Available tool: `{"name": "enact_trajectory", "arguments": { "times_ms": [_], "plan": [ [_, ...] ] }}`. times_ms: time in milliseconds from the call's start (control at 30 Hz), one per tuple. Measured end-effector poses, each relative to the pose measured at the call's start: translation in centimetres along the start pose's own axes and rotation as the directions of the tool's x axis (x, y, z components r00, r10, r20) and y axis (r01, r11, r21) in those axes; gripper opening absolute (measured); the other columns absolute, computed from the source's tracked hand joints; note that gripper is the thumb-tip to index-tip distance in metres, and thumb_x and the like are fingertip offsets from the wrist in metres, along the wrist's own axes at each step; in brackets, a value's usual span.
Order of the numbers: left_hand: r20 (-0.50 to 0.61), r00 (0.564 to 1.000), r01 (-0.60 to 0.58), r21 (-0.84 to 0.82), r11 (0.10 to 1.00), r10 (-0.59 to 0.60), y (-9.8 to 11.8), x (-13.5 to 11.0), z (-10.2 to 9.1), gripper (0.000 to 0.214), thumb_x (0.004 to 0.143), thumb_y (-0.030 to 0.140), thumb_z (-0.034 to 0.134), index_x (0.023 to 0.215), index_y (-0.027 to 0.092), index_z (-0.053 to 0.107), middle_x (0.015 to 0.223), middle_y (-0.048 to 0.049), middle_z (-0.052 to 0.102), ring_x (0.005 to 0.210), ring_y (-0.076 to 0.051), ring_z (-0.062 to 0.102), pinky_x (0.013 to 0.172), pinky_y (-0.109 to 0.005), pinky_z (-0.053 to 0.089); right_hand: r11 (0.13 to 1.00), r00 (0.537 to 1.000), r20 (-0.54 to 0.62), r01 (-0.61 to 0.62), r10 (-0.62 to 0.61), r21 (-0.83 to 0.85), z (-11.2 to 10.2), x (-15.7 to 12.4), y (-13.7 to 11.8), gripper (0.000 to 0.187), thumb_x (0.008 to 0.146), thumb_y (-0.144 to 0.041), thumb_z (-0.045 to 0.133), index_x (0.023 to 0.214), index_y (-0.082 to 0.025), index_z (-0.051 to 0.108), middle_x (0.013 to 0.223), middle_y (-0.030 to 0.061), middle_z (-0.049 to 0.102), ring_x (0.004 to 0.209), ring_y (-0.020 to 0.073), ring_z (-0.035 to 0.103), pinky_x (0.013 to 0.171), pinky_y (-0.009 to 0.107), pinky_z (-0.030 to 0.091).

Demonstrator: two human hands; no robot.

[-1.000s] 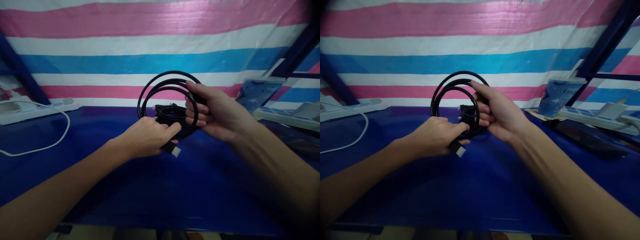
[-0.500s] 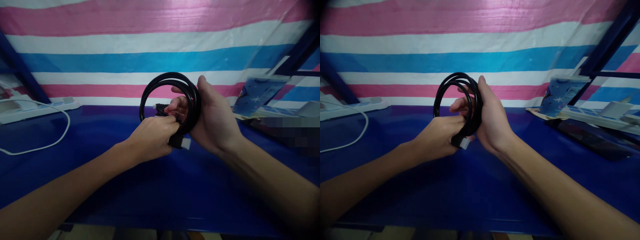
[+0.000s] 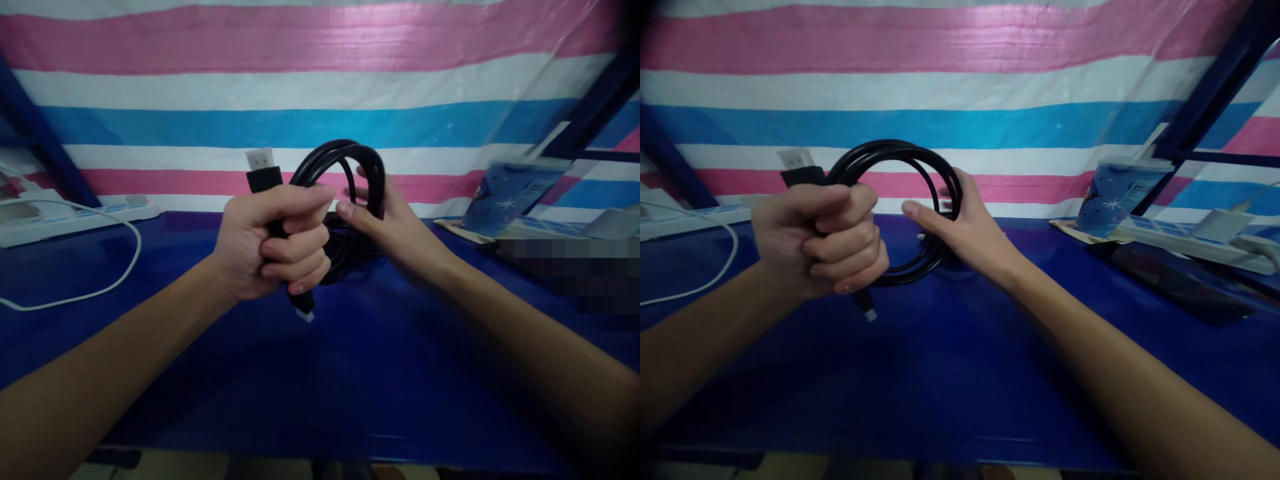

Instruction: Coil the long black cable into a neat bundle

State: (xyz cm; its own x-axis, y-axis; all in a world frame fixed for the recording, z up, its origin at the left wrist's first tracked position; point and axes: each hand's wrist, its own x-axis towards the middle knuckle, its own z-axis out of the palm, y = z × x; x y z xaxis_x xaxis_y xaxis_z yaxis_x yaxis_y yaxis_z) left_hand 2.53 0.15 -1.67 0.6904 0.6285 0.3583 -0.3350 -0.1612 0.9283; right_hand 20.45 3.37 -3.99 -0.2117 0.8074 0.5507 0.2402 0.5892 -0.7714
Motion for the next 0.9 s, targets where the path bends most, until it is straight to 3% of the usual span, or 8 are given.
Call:
{"name": "enact_trajectory", "arguments": {
  "times_ms": [167,367,500,567,667,767,833,900],
  "plan": [
    [-0.126,0.992,0.035,0.132,0.991,-0.018,0.2,0.3,-1.1,0.044,0.085,0.034,0.05,0.052,0.022,0.022,0.034,0.0095,0.013,0.024,-0.005,0.021,0.035,-0.024,0.037,0.815,0.94,0.14,-0.338,0.31,0.471,0.0,-0.3,-1.5,0.017,0.084,-0.033,0.063,0.086,-0.016,0.062,0.045,-0.0086,0.036,0.039,0.0069,0.038,0.051,0.023,0.045],
    [-0.545,0.832,0.028,0.225,0.974,0.102,-1.4,1.7,-2.7,0.039,0.078,0.027,0.063,0.058,0.021,0.031,0.04,0.0113,0.023,0.032,-0.002,0.022,0.036,-0.02,0.027,0.804,0.886,0.435,-0.375,0.163,0.462,0.1,-1.1,-3.1,0.053,0.087,-0.042,0.059,0.043,-0.018,0.042,0.037,-0.0056,0.028,0.037,0.0079,0.042,0.064,0.032,0.054],
    [-0.591,0.806,0.098,0.187,0.978,0.032,-2.2,1.8,-3.2,0.039,0.078,0.023,0.067,0.059,0.02,0.033,0.041,0.0111,0.027,0.034,-0.002,0.026,0.037,-0.02,0.026,0.839,0.863,0.462,-0.399,0.206,0.37,0.4,-1.1,-2.4,0.04,0.084,-0.04,0.063,0.052,-0.017,0.054,0.037,-0.005,0.036,0.033,0.0078,0.04,0.054,0.03,0.051],
    [-0.48,0.877,0.099,0.124,0.987,-0.027,-2.0,1.5,-2.6,0.041,0.082,0.025,0.062,0.056,0.02,0.031,0.039,0.0108,0.023,0.033,-0.002,0.023,0.037,-0.021,0.026,0.859,0.923,0.214,-0.378,0.32,0.347,0.4,-0.6,-1.8,0.016,0.081,-0.026,0.064,0.07,-0.015,0.06,0.042,-0.0058,0.043,0.032,0.0052,0.033,0.044,0.024,0.043],
    [-0.051,0.982,0.182,0.033,0.983,-0.18,-1.2,0.7,-0.7,0.043,0.085,0.022,0.053,0.049,0.02,0.03,0.037,0.0085,0.022,0.032,-0.004,0.019,0.037,-0.023,0.022,0.899,0.93,-0.074,-0.325,0.36,0.294,0.6,-0.2,-1.6,0.008,0.075,-0.012,0.064,0.081,-0.017,0.059,0.052,-0.005,0.048,0.037,0.0056,0.035,0.039,0.021,0.035],
    [0.397,0.853,0.319,0.12,0.94,-0.34,-0.6,-0.1,0.8,0.038,0.077,0.011,0.055,0.045,0.019,0.038,0.041,0.0054,0.034,0.038,-0.006,0.03,0.04,-0.023,0.028,0.917,0.944,-0.063,-0.297,0.324,0.265,1.3,-0.5,-2.4,0.007,0.075,-0.012,0.063,0.078,-0.017,0.059,0.052,-0.0043,0.044,0.042,0.0065,0.037,0.04,0.021,0.034],
    [0.508,0.77,0.336,0.192,0.922,-0.386,-0.6,-0.3,1.1,0.031,0.074,0.012,0.059,0.046,0.019,0.046,0.046,0.003,0.045,0.047,-0.01,0.046,0.05,-0.024,0.043,0.897,0.939,-0.046,-0.31,0.34,0.315,1.8,-0.7,-2.8,0.007,0.076,-0.011,0.06,0.077,-0.017,0.057,0.051,-0.006,0.036,0.04,0.0058,0.03,0.039,0.02,0.029],
    [0.49,0.801,0.277,0.209,0.938,-0.345,-1.0,-0.2,1.0,0.026,0.075,0.021,0.063,0.051,0.018,0.054,0.05,0.0014,0.052,0.056,-0.013,0.055,0.061,-0.027,0.049,0.852,0.916,-0.076,-0.332,0.393,0.406,1.8,-0.7,-2.5,0.01,0.078,-0.011,0.057,0.074,-0.019,0.052,0.05,-0.0078,0.027,0.039,0.0055,0.022,0.038,0.02,0.024]
  ]
}}
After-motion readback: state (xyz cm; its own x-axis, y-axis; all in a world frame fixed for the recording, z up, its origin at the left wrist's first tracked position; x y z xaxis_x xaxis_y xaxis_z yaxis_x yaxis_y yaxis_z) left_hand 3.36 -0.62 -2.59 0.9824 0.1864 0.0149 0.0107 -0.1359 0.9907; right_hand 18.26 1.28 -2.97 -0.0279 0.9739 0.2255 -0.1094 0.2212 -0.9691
